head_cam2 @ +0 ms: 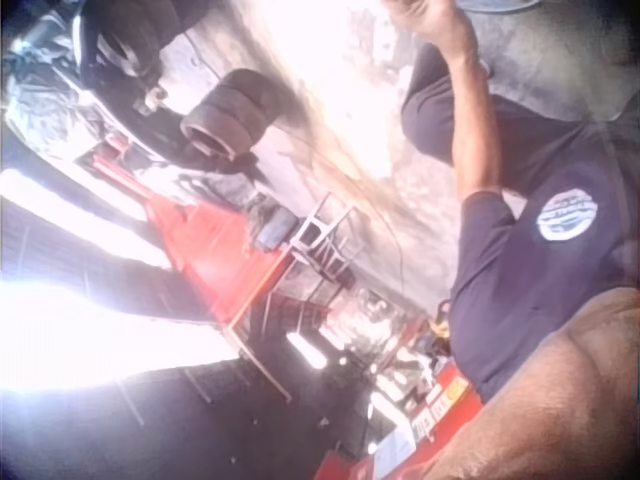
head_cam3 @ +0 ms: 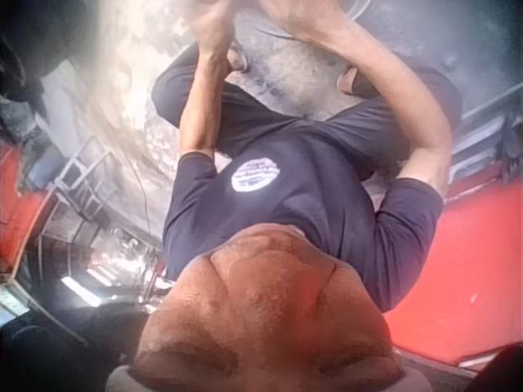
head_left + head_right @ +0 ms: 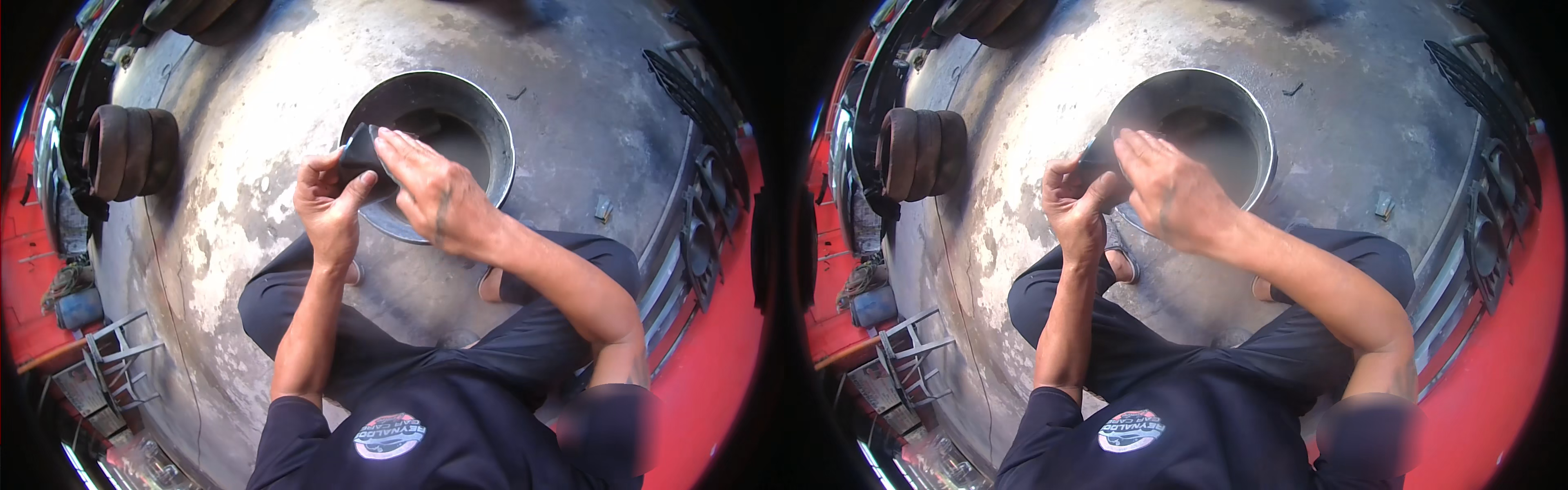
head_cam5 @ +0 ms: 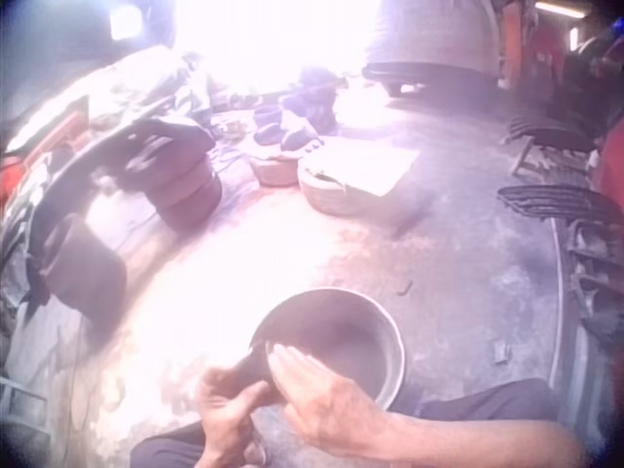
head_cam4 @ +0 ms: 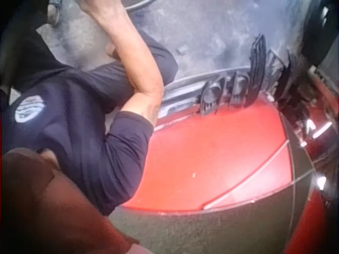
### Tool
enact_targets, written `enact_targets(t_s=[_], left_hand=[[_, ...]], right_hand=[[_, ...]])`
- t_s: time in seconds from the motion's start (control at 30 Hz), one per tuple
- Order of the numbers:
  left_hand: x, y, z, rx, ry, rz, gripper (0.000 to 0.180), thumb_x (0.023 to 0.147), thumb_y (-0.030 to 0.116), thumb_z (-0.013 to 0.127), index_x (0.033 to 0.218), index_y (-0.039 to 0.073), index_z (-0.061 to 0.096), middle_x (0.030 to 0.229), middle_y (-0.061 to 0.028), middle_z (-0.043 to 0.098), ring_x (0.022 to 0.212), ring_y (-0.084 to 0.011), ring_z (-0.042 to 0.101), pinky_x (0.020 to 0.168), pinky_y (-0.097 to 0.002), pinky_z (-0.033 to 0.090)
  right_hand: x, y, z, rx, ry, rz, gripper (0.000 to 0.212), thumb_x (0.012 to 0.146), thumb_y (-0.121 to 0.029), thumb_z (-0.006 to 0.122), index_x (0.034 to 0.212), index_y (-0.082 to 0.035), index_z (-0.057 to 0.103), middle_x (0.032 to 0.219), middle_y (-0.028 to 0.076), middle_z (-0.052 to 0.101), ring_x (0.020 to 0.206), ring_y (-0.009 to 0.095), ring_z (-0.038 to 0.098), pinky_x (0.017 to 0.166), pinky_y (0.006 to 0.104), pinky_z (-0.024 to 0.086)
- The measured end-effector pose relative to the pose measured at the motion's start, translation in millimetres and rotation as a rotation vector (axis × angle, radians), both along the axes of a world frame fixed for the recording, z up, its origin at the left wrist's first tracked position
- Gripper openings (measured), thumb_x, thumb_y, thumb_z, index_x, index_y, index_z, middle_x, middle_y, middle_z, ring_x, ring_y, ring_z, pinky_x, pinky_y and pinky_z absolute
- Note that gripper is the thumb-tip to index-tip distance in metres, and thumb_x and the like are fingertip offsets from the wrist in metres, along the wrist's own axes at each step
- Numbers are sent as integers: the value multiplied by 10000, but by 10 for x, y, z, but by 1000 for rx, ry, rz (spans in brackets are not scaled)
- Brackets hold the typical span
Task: The person wipes a black plastic car grille with a white cloth, then sits on the floor to sand a smaller black plastic trim piece using a sanding block over a metal bucket.
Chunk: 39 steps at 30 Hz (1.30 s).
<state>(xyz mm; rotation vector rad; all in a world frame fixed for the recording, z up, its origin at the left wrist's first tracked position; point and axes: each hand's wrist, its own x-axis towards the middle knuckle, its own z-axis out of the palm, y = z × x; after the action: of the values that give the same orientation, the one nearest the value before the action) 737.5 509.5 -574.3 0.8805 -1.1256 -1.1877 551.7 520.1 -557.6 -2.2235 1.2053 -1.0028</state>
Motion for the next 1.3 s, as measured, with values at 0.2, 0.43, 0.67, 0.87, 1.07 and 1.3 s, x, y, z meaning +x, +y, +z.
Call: enact_targets(t_s=[0.2, 0.43, 0.67, 0.87, 1.07, 1.3], left_hand=[[62, -62, 37, 67, 31, -18, 379, 850, -104, 799, 1151, 41, 619, 1067, -70, 742, 960, -114, 696, 862, -257, 566], [187, -170, 100, 129, 248, -155, 436, 873, -84, 777, 1234, 26, 556, 1106, -145, 752, 1016, -188, 728, 943, -314, 569], [188, -162, -1, 223, 411, -192, 440, 916, -61, 730, 1299, 60, 551, 1200, -138, 712, 1106, -227, 692, 999, -362, 543], [245, -193, -89, 272, 527, -255, 357, 1006, 23, 653, 1346, 43, 545, 1212, -85, 699, 1079, -170, 671, 1023, -338, 516], [223, -119, -53, 384, 613, -272, 293, 1023, 88, 652, 1308, 69, 589, 1253, -52, 672, 1195, -186, 627, 1109, -363, 461], [85, -235, -71, 417, 322, -208, 326, 1066, 185, 636, 1359, 60, 564, 1304, -73, 665, 1237, -202, 622, 1066, -363, 510]], right_hand=[[33, 135, 51, -104, 58, 1, 529, 907, -86, 600, 1380, 146, 545, 1464, 337, 540, 1394, 447, 521, 1194, 481, 408], [-308, -177, -1, 246, -297, -30, 502, 887, -16, 480, 1360, 114, 588, 1422, 317, 591, 1334, 422, 591, 1170, 432, 448], [-120, 33, 87, 98, -346, 198, 666, 844, -3, 483, 1505, 79, 473, 1558, 293, 475, 1495, 391, 425, 1267, 427, 322], [158, 267, -85, 66, -338, 140, 705, 896, -35, 508, 1581, 60, 368, 1661, 273, 330, 1563, 411, 292, 1291, 465, 249], [116, 69, -53, 43, -172, 93, 612, 1022, -148, 523, 1581, 53, 377, 1668, 241, 340, 1566, 416, 284, 1283, 479, 244], [126, 2, -121, 137, -378, -59, 526, 1016, -147, 560, 1486, 81, 501, 1586, 298, 428, 1493, 441, 392, 1239, 478, 313]])
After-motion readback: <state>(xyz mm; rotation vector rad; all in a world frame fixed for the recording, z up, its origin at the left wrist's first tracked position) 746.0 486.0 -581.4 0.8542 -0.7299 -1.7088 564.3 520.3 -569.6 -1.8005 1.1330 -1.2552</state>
